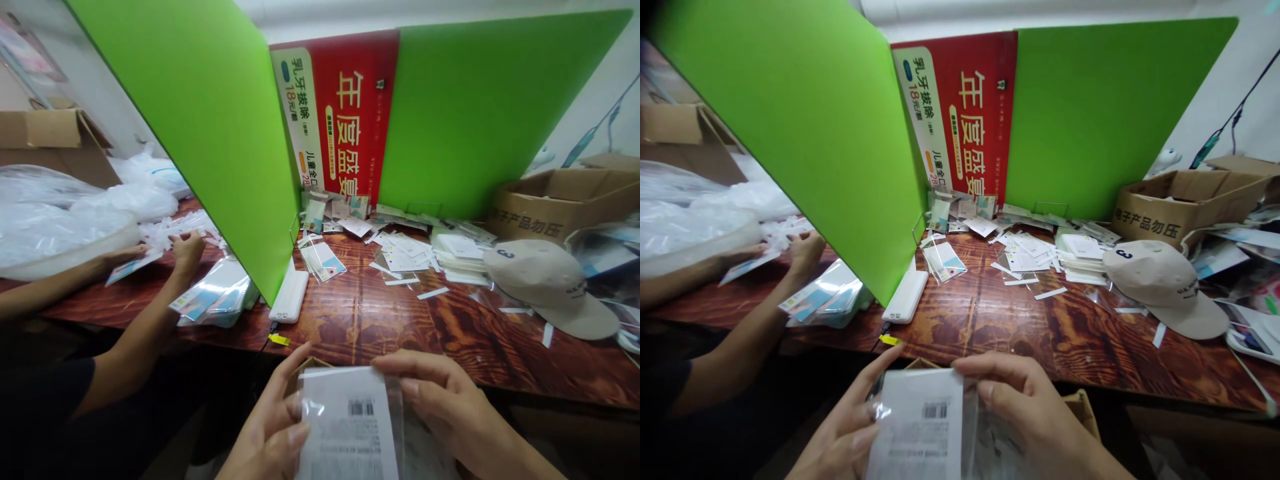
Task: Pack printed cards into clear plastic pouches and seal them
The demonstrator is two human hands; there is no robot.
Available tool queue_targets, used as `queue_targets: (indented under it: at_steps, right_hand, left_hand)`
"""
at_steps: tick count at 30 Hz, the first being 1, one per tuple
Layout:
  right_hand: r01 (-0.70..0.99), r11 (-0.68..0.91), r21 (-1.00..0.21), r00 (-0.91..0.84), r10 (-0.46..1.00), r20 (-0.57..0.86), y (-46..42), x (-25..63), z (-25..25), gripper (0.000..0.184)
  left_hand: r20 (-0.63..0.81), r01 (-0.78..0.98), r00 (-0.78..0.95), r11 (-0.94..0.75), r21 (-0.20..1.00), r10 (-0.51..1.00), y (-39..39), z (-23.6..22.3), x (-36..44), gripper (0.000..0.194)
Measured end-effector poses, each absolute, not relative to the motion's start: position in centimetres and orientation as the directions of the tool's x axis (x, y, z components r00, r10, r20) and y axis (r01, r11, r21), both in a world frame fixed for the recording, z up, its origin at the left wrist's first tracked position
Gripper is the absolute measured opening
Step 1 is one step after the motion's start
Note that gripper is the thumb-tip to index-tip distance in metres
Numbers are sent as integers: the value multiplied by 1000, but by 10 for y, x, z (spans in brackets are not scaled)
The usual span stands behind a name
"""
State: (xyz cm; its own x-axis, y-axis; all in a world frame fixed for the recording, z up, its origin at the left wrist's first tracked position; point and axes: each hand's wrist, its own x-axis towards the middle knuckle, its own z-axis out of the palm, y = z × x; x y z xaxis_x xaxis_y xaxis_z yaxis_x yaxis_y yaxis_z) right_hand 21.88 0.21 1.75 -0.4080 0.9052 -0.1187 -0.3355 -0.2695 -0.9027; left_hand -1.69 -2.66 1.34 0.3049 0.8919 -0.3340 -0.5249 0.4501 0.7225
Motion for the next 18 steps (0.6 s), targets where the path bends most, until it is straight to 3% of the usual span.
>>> queue_targets:
  at_steps: [3,8,11,13,18]
  right_hand:
    - [-284,-158,-946,-318,946,-62,1,223,22,26]
    - [77,114,-991,-252,963,91,3,221,26,22]
    - [308,310,-899,-282,933,225,9,214,24,32]
    - [372,411,-832,-346,894,286,16,208,24,35]
    - [383,396,-835,-533,832,150,28,189,35,32]
  left_hand:
    - [-270,-510,411,465,724,871,-28,7,-9,116]
    - [-259,-430,420,442,788,870,-30,-3,-11,122]
    - [-222,-312,444,382,870,868,-32,-9,-16,118]
    - [-216,-178,431,317,932,876,-33,-11,-18,109]
    - [-188,227,406,101,969,894,-35,-18,-16,91]
